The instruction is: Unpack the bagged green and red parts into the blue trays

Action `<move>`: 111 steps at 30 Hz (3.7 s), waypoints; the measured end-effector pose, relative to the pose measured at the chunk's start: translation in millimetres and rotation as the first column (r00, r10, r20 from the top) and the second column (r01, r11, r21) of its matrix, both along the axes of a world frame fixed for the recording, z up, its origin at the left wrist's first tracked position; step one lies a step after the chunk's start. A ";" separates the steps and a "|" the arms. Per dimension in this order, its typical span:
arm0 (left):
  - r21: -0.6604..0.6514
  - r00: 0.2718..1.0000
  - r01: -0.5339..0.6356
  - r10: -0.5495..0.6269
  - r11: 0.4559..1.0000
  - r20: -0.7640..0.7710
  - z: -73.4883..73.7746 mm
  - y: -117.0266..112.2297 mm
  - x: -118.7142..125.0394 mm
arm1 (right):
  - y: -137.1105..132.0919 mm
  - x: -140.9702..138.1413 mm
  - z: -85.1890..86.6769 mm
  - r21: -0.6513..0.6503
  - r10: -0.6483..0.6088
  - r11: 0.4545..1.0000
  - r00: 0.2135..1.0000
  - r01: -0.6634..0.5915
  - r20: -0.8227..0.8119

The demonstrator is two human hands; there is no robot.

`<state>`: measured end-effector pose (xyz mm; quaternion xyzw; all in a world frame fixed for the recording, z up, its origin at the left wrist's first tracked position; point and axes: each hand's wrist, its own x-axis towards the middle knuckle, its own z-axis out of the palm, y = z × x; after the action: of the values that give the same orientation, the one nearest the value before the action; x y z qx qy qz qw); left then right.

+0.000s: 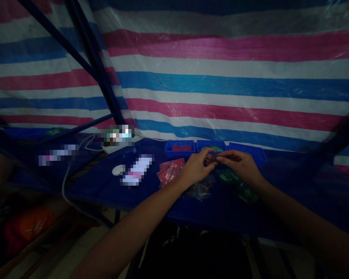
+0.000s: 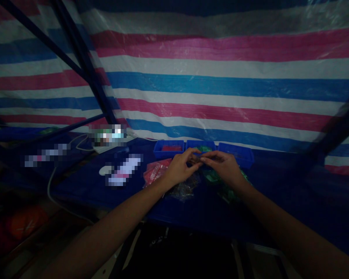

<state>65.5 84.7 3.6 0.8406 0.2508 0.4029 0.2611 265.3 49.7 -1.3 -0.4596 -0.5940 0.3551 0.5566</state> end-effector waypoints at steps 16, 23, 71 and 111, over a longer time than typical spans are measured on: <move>-0.023 0.997 -0.043 0.044 0.999 0.057 5.6 -1.7 -0.4 | -1.1 -1.3 2.5 0.023 0.039 0.999 0.999 -0.039 -0.008; -0.050 0.995 -0.049 0.052 0.998 0.080 3.8 -0.8 -0.3 | -2.4 -0.6 4.7 0.003 0.037 0.999 0.999 -0.037 -0.007; -0.064 0.988 0.037 -0.027 0.997 0.152 -0.4 1.8 0.6 | -0.3 2.2 2.6 0.038 0.065 0.997 0.998 -0.066 0.009; -0.113 0.977 -0.039 0.061 0.993 0.206 6.4 2.7 -0.8 | -1.9 -1.0 4.6 0.083 -0.060 0.994 0.997 0.064 -0.041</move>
<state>64.7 87.5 10.0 0.7717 0.2646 0.4812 0.3208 264.3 47.8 3.3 -0.4469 -0.5830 0.3211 0.5977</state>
